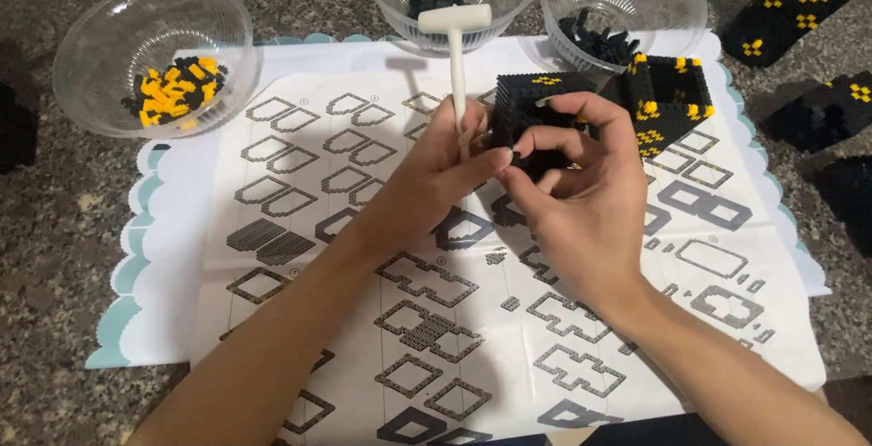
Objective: The person assembles a small structure using black and yellow plastic bricks, following a printed instruction sheet on the table. They use a white plastic mallet to tap the bricks into place and secure the connections.
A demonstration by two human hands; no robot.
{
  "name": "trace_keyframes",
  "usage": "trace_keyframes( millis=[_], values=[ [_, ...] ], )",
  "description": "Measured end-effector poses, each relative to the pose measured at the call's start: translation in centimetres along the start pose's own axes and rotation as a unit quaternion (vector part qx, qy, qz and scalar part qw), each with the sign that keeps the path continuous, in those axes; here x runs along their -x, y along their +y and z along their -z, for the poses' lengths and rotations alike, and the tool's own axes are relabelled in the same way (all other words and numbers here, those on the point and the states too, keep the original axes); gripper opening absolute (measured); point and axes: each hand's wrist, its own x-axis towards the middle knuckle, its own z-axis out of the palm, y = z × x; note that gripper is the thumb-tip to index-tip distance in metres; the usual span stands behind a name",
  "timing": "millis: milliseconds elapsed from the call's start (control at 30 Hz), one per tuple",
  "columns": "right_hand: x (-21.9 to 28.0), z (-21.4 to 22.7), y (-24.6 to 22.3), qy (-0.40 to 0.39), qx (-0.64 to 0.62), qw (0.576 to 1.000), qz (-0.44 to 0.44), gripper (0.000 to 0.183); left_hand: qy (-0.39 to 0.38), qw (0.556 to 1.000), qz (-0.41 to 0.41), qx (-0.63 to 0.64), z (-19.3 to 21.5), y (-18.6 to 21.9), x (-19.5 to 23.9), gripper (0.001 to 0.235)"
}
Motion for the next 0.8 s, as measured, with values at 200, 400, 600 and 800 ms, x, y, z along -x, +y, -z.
trace_keyframes(
  millis=[200, 400, 600, 800],
  values=[
    [0.2, -0.1, 0.0, 0.004, 0.015, 1.000, 0.019, 0.048, 0.005, 1.000, -0.002, -0.015, 0.0, -0.4, 0.0, 0.025],
    [0.2, -0.1, -0.2, 0.000, 0.032, 0.999, 0.023, 0.048, 0.004, 1.000, 0.002, 0.019, -0.2, 0.2, 0.0, 0.025],
    [0.3, 0.5, -1.9, -0.052, 0.132, 0.976, 0.167, 0.063, 0.045, 0.986, 0.030, 0.155, 0.2, 0.6, -0.1, 0.026],
    [-1.1, 1.8, -0.1, 0.062, -0.002, 0.988, 0.139, 0.030, 0.030, 0.965, 0.004, 0.260, 0.8, -0.2, -0.6, 0.024]
  ],
)
